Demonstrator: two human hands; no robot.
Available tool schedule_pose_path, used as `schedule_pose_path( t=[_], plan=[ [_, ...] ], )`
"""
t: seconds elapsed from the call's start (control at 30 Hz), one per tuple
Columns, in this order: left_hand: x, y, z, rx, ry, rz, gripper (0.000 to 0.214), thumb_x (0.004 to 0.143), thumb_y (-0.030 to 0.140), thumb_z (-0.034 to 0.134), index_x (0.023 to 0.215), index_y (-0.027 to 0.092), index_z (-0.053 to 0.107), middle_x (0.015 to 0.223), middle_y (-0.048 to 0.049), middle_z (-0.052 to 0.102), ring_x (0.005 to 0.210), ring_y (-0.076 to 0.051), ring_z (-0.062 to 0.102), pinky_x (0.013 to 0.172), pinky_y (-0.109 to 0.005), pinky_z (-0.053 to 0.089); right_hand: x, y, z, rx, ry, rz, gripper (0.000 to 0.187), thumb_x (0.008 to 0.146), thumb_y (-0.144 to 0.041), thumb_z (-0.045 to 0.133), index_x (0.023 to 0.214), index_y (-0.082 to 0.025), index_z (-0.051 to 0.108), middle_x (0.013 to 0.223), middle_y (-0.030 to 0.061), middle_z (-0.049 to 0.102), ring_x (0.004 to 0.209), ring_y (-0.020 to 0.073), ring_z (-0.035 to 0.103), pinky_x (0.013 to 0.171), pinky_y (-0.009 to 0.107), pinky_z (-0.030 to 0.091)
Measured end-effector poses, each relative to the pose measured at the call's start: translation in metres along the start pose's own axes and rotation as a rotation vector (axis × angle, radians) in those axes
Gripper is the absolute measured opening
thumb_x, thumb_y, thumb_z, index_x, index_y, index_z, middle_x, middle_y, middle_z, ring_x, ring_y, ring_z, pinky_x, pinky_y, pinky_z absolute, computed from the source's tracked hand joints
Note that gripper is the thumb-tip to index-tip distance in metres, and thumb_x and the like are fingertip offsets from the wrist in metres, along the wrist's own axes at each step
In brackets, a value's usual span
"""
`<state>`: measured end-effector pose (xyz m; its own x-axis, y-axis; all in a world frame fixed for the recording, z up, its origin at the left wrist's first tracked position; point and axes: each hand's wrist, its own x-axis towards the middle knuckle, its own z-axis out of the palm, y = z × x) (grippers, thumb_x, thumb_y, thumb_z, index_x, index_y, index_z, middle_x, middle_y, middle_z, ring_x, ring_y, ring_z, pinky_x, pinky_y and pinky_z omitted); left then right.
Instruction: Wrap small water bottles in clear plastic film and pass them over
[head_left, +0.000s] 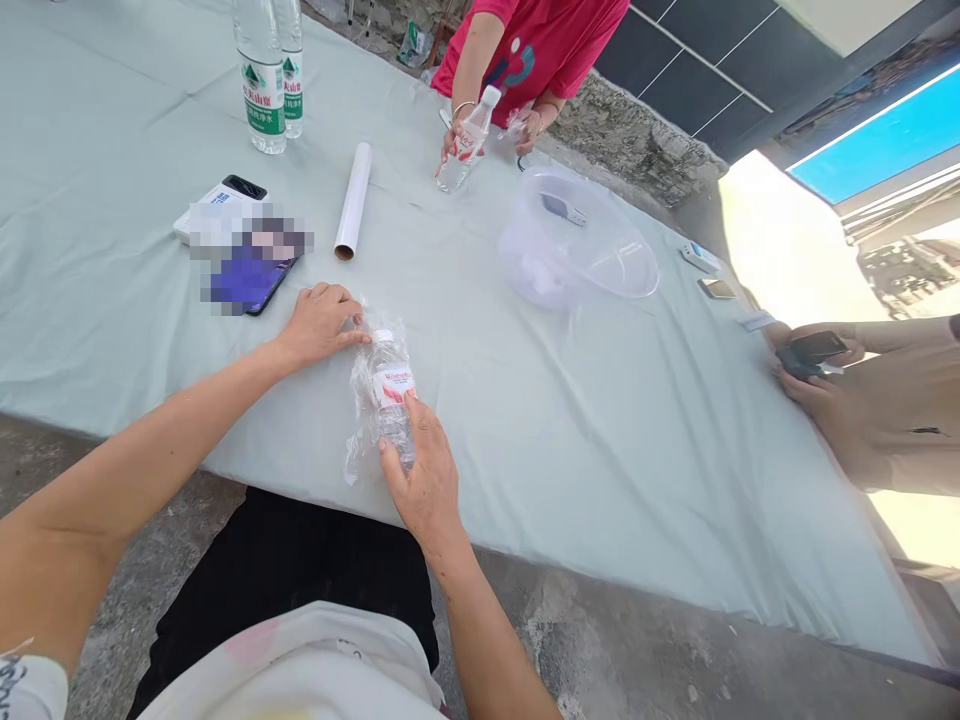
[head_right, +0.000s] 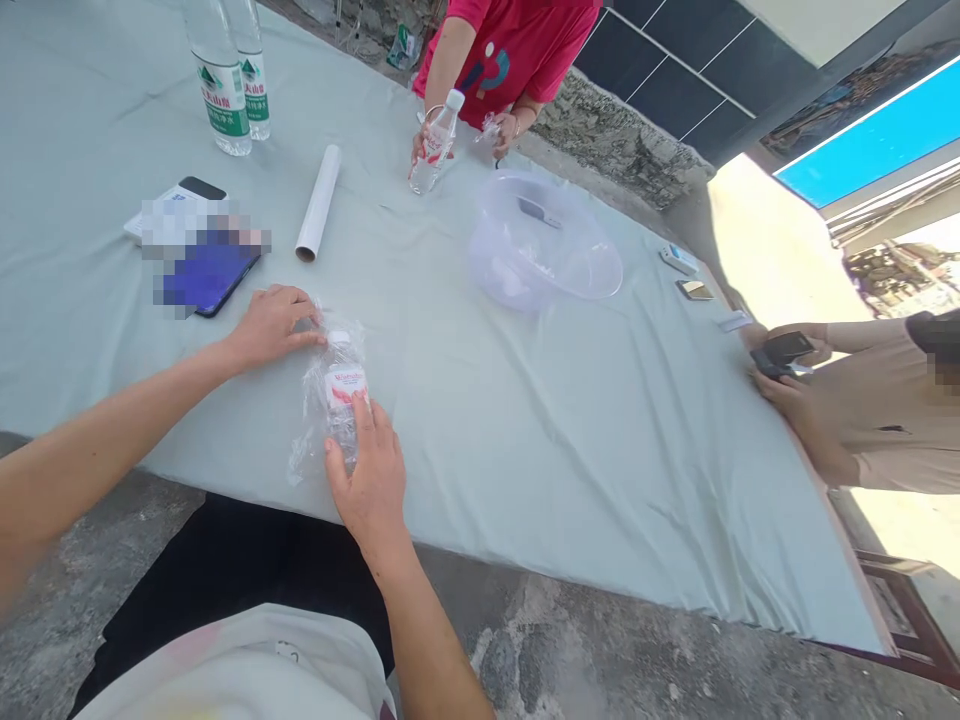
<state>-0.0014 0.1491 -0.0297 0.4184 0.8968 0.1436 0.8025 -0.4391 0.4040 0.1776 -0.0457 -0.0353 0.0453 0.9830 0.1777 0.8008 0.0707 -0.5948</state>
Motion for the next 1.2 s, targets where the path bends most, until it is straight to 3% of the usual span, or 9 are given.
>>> schedule_pose_path(
  t=[0.17,0.27,0.4,0.57,0.7,0.83,0.93,1.03,1.2],
  plan=[
    [-0.001,0.003,0.004,0.179,0.069,0.061,0.047,0.084,0.046,0.071,0.122,0.019,0.066,0.125,-0.0188,0.062,0.117,-0.037,0.053,0.096,-0.050,0.036,0.007,0.009,0.000,0.025,0.194,-0.045,0.056,0.086,-0.022,0.061,0.140,-0.026,0.047,0.135,0.0071,0.062,0.122,0.0227,0.060,0.101,0.041,0.051],
    [-0.005,-0.002,0.003,0.239,0.079,0.072,0.063,0.083,0.055,0.069,0.133,0.019,0.060,0.126,-0.0206,0.061,0.117,-0.039,0.052,0.095,-0.050,0.035,0.010,0.018,0.002,-0.148,0.363,-0.161,0.049,0.084,-0.014,0.060,0.131,-0.024,0.054,0.132,0.0093,0.063,0.121,0.0262,0.059,0.099,0.045,0.050],
    [-0.009,-0.005,0.000,0.247,0.103,-0.068,0.069,0.083,0.061,0.066,0.136,0.017,0.057,0.120,-0.0205,0.062,0.113,-0.040,0.053,0.090,-0.047,0.037,0.004,0.025,0.012,-0.409,0.454,-0.276,0.047,0.082,-0.002,0.055,0.121,-0.028,0.061,0.129,0.0075,0.065,0.115,0.0283,0.058,0.090,0.045,0.046],
    [0.001,-0.008,-0.011,0.167,0.049,-0.160,0.055,0.085,0.055,0.064,0.124,0.017,0.065,0.111,-0.0163,0.065,0.113,-0.037,0.056,0.087,-0.040,0.042,-0.006,0.025,0.014,-0.320,0.376,-0.380,0.040,0.087,-0.013,0.062,0.124,-0.027,0.062,0.134,0.0101,0.060,0.118,0.0291,0.053,0.096,0.048,0.047],
    [0.007,-0.008,-0.029,-0.058,-0.038,-0.215,0.027,0.088,0.039,0.059,0.103,0.020,0.070,0.092,-0.0067,0.070,0.094,-0.026,0.064,0.076,-0.032,0.043,0.000,0.038,-0.001,-0.042,0.300,-0.251,0.039,0.090,-0.016,0.057,0.128,-0.027,0.060,0.137,0.0093,0.057,0.125,0.0250,0.054,0.103,0.046,0.049],
    [0.002,0.014,-0.044,-0.347,-0.028,-0.296,0.027,0.090,0.041,0.050,0.091,0.020,0.068,0.079,-0.0031,0.070,0.070,-0.018,0.061,0.064,-0.028,0.040,0.008,0.052,-0.018,0.209,0.156,-0.033,0.045,0.093,-0.025,0.055,0.138,-0.029,0.053,0.144,0.0070,0.055,0.133,0.0232,0.052,0.107,0.046,0.048],
    [0.002,0.037,-0.046,-0.482,-0.102,-0.241,0.041,0.089,0.056,0.049,0.077,0.020,0.064,0.080,-0.0035,0.068,0.069,-0.016,0.059,0.061,-0.028,0.039,0.007,0.053,-0.019,0.217,0.133,-0.041,0.043,0.092,-0.026,0.058,0.135,-0.029,0.056,0.146,0.0066,0.054,0.135,0.0240,0.050,0.107,0.048,0.048],
    [0.009,0.051,-0.040,-0.448,-0.096,-0.133,0.030,0.082,0.051,0.061,0.077,0.021,0.061,0.088,-0.0027,0.068,0.079,-0.018,0.060,0.065,-0.027,0.040,0.004,0.050,-0.017,0.184,0.145,-0.065,0.042,0.091,-0.027,0.059,0.133,-0.029,0.057,0.146,0.0072,0.053,0.134,0.0242,0.049,0.106,0.048,0.048],
    [0.020,0.052,-0.026,-0.584,-0.035,-0.457,0.029,0.084,0.049,0.061,0.091,0.023,0.050,0.085,-0.0021,0.065,0.068,-0.016,0.061,0.054,-0.026,0.042,0.012,0.044,-0.029,0.144,0.139,-0.078,0.033,0.093,-0.033,0.058,0.125,-0.027,0.062,0.140,0.0101,0.056,0.131,0.0257,0.052,0.105,0.049,0.048]
  ],
)
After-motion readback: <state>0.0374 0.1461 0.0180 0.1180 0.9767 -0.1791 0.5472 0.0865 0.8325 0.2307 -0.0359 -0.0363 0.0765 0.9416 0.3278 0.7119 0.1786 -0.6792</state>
